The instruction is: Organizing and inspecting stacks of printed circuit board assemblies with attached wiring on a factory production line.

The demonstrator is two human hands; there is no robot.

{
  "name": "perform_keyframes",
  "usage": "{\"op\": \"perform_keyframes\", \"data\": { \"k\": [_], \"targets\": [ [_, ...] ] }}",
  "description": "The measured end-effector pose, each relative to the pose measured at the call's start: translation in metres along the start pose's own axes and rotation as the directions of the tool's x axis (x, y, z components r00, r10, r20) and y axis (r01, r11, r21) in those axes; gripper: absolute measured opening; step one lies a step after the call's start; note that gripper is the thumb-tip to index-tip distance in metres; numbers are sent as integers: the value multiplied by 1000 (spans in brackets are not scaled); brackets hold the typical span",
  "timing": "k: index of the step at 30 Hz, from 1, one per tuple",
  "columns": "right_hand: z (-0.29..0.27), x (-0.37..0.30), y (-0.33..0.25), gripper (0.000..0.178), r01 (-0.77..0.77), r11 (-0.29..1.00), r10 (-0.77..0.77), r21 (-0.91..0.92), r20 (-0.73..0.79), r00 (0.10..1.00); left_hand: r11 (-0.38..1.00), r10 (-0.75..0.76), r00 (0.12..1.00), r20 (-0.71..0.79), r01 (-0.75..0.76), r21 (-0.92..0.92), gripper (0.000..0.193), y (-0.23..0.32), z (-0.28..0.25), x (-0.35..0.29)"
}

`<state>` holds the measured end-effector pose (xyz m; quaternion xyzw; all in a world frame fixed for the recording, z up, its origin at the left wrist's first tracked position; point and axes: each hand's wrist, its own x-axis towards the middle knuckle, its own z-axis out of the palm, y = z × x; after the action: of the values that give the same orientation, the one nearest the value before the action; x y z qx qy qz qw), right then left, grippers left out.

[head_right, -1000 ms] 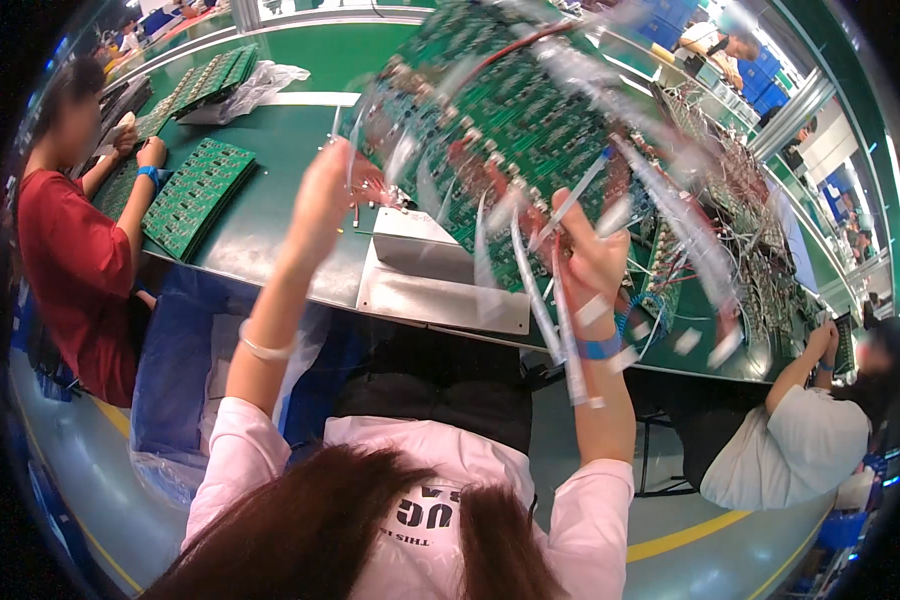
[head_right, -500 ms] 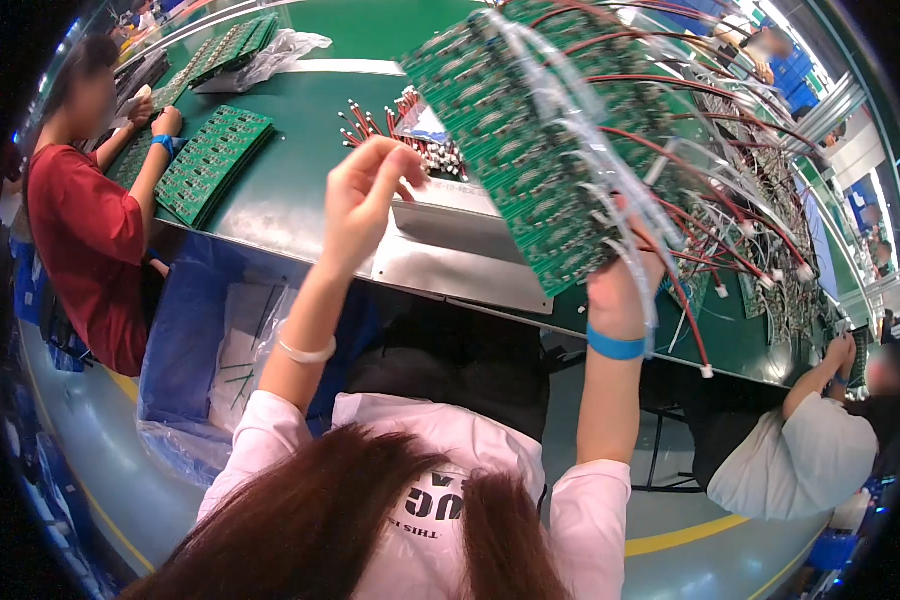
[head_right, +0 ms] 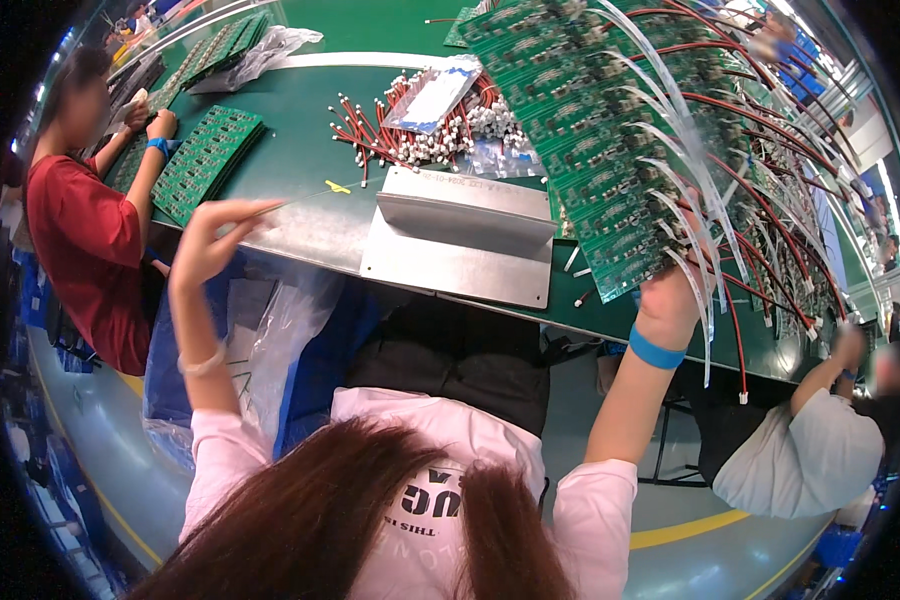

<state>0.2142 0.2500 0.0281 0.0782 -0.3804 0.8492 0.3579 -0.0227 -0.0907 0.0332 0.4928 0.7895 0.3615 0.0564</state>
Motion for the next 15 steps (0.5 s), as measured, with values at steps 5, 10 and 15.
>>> {"op": "perform_keyframes", "data": {
  "k": [5, 10, 15],
  "targets": [
    [1, -1, 15, 27, 26, 953, -84, -303, -180, 980, 848, -520, 854, -4, 516, 123, 25, -14, -59, -127],
    [7, -4, 27, 37, -80, 947, 73, -311, -34, 997, 657, -608, 760, -228, 643, 393, 50, -7, -68, -195],
    [15, -8, 44, 37, -70, 929, 51, -364, -61, 997, 974, -215, 966, -144, 223, 38, 51, 35, -27, -71]
  ]
}}
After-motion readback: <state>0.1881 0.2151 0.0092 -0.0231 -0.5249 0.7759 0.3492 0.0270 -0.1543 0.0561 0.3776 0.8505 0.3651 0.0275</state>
